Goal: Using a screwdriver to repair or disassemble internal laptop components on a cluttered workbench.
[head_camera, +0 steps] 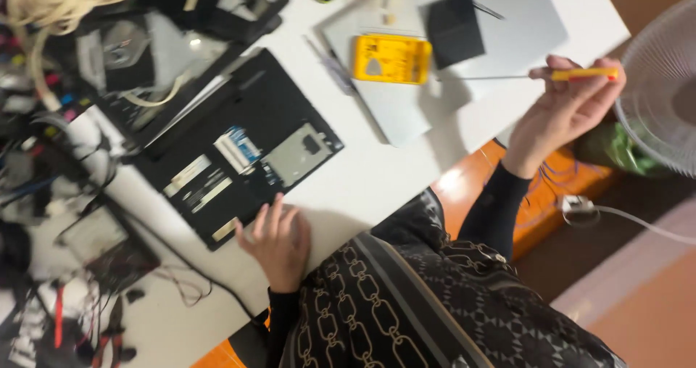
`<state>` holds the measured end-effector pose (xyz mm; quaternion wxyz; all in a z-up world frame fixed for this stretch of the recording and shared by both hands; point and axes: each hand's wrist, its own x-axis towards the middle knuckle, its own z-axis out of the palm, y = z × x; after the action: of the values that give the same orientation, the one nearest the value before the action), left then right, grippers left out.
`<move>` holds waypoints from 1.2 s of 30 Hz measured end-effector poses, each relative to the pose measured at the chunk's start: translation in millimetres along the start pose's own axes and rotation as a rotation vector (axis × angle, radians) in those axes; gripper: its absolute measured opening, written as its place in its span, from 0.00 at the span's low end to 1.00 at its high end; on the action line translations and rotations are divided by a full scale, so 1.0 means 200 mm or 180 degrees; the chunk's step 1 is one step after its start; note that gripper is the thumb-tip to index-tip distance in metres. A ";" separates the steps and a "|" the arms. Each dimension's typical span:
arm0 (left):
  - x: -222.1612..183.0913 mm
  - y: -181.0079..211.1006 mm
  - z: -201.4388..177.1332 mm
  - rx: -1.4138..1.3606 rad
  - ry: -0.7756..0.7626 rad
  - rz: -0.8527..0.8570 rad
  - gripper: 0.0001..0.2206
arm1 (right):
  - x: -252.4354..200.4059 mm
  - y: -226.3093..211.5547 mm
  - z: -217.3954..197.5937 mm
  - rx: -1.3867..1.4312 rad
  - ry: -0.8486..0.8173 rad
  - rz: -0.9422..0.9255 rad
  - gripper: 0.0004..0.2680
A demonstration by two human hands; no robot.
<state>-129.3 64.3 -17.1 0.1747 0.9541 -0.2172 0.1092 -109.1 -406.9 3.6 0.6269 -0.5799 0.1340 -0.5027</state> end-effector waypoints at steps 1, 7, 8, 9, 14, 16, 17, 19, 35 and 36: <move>0.00 -0.01 -0.01 0.0155 0.0040 -0.0100 0.09 | 0.02 0.01 0.02 0.0154 -0.0101 -0.0141 0.09; 0.02 0.03 -0.05 0.0236 0.0064 -0.0156 0.10 | 0.05 0.00 0.03 -0.0260 -0.0209 -0.0365 0.10; 0.02 0.03 -0.05 0.0244 0.0049 -0.0163 0.10 | 0.06 0.01 0.05 -0.0262 -0.0210 -0.0347 0.10; 0.02 0.03 -0.05 0.0238 0.0061 -0.0181 0.09 | 0.07 0.02 0.06 -0.0192 -0.0255 -0.0286 0.09; 0.02 0.04 -0.06 0.0217 -0.0006 -0.0302 0.09 | 0.09 -0.02 0.21 -0.0362 -0.0486 -0.0380 0.10; 0.03 0.05 -0.07 0.0214 -0.0047 -0.0379 0.09 | 0.08 -0.05 0.27 -0.0569 -0.0659 -0.0379 0.10; 0.03 0.05 -0.07 0.0230 -0.0037 -0.0384 0.09 | 0.08 -0.04 0.28 -0.0550 -0.0661 -0.0378 0.10; 0.04 0.06 -0.07 0.0212 -0.0089 -0.0428 0.09 | 0.07 -0.03 0.30 -0.0551 -0.0775 -0.0242 0.11; 0.04 0.05 -0.07 0.0139 -0.0070 -0.0396 0.08 | -0.07 0.05 0.33 -0.0558 -0.0956 -0.0109 0.10; 0.04 0.05 -0.07 0.0132 -0.0078 -0.0394 0.08 | -0.07 0.05 0.33 -0.0561 -0.0959 -0.0101 0.10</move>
<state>-128.9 58.4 0.7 0.1586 0.9704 -0.1576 0.0909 -62.4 -358.2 8.2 0.5787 -0.7034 0.0729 -0.4062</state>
